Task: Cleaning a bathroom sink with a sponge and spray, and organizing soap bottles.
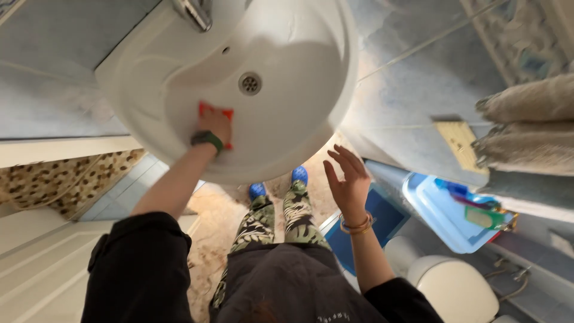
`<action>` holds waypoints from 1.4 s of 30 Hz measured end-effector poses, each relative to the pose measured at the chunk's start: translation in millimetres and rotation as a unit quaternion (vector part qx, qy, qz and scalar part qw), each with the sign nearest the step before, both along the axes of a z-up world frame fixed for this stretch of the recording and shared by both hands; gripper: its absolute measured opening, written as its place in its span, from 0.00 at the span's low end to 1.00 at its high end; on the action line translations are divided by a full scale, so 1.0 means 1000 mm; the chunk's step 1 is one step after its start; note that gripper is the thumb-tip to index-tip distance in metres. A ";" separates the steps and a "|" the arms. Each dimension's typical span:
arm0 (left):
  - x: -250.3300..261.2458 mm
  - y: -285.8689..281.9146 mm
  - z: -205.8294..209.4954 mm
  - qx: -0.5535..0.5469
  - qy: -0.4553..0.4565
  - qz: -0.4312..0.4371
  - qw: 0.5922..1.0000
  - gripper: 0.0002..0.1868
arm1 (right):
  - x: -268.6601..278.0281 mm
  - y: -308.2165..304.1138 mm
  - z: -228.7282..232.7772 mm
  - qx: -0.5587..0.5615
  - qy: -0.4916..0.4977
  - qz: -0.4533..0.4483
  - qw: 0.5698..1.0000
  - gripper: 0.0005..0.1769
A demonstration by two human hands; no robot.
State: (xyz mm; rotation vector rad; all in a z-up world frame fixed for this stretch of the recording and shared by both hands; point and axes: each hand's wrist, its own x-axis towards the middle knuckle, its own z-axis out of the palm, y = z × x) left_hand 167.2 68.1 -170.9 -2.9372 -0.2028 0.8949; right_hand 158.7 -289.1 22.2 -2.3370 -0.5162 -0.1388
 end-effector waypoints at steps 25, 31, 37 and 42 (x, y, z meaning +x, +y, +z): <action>0.086 -0.184 0.120 -0.427 -0.320 -0.117 0.838 0.11 | 0.032 -0.067 -0.023 0.035 0.100 -0.083 0.991 0.10; 0.254 -0.204 0.070 -0.288 -0.623 0.056 0.725 0.08 | 0.035 -0.054 -0.001 0.001 0.097 -0.029 0.995 0.12; 0.106 -0.189 0.130 -0.679 -0.212 0.270 0.649 0.02 | 0.040 -0.057 -0.021 -0.004 0.070 -0.006 0.997 0.13; -0.072 -0.147 0.133 -0.365 -0.342 -0.074 0.863 0.16 | 0.056 -0.046 -0.024 -0.026 0.040 0.019 0.999 0.16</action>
